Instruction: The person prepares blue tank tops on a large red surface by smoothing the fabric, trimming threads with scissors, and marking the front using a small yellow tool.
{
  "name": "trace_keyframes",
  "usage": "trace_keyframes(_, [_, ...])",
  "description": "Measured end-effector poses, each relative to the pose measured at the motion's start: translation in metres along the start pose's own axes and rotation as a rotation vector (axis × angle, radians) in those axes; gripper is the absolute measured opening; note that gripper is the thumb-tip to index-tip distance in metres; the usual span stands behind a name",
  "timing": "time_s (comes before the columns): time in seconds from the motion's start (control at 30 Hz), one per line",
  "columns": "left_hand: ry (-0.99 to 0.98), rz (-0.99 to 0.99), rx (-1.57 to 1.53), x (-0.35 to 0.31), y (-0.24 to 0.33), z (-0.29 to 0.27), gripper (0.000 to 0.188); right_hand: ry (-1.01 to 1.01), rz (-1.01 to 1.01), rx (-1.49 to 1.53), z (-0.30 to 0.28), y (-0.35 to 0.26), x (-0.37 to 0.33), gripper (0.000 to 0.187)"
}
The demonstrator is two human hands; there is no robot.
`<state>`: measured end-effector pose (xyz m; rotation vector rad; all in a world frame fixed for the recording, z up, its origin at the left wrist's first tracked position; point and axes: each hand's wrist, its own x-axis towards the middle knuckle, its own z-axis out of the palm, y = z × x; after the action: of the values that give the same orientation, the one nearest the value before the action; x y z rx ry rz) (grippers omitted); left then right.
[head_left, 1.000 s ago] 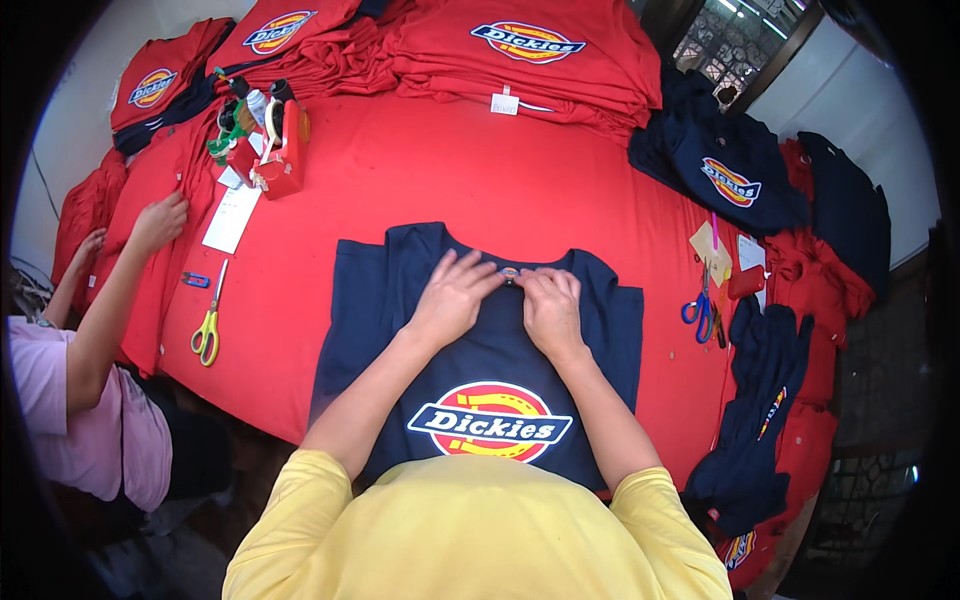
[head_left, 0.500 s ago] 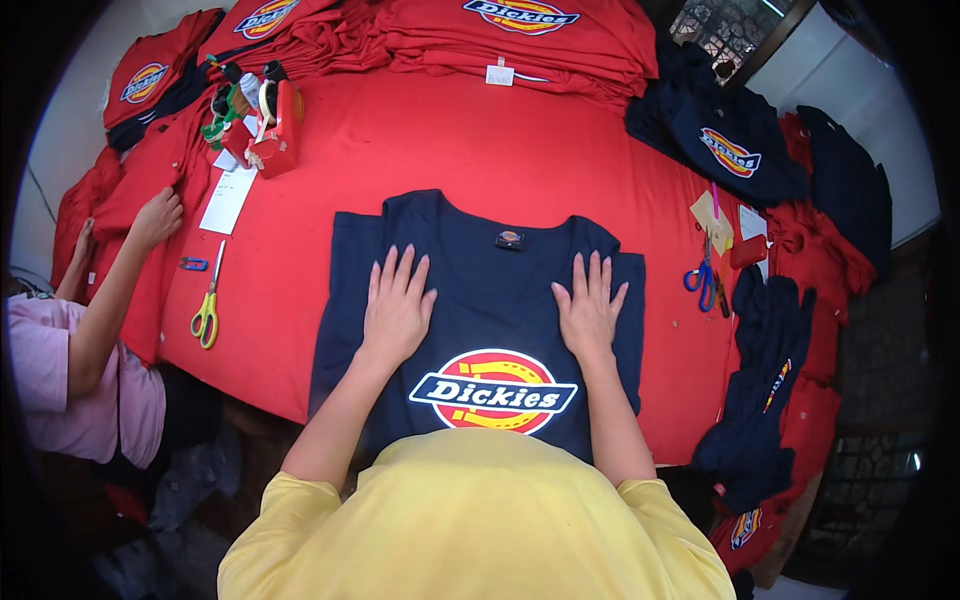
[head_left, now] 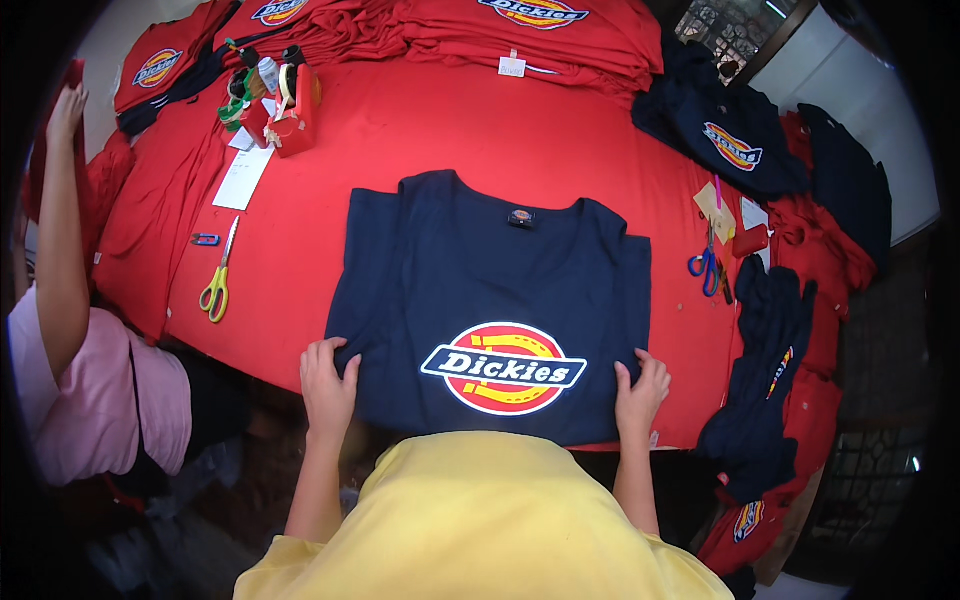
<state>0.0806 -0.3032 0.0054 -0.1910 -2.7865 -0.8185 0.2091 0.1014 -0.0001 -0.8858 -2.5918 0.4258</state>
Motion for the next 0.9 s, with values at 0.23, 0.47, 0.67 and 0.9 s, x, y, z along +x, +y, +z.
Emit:
trace_keyframes(0.23, [-0.434, -0.109, -0.197, 0.006, -0.004, -0.041, 0.03, -0.476, 0.249, 0.455, -0.039, 0.05, 0.011, 0.033])
trace_keyframes(0.47, [-0.448, 0.064, -0.194, 0.037, 0.015, -0.054, 0.025, -0.755, 0.233, 0.898, -0.063, 0.033, 0.016, 0.038])
trace_keyframes(0.67, [-0.682, 0.275, -0.587, 0.026, 0.114, 0.022, 0.028, -0.862, -0.116, 0.639, -0.01, -0.082, -0.005, 0.04])
trace_keyframes(0.9, [-0.829, 0.109, -0.642, 0.009, 0.119, 0.071, 0.028, -0.684, -0.066, 0.739, 0.023, -0.089, -0.018, 0.032])
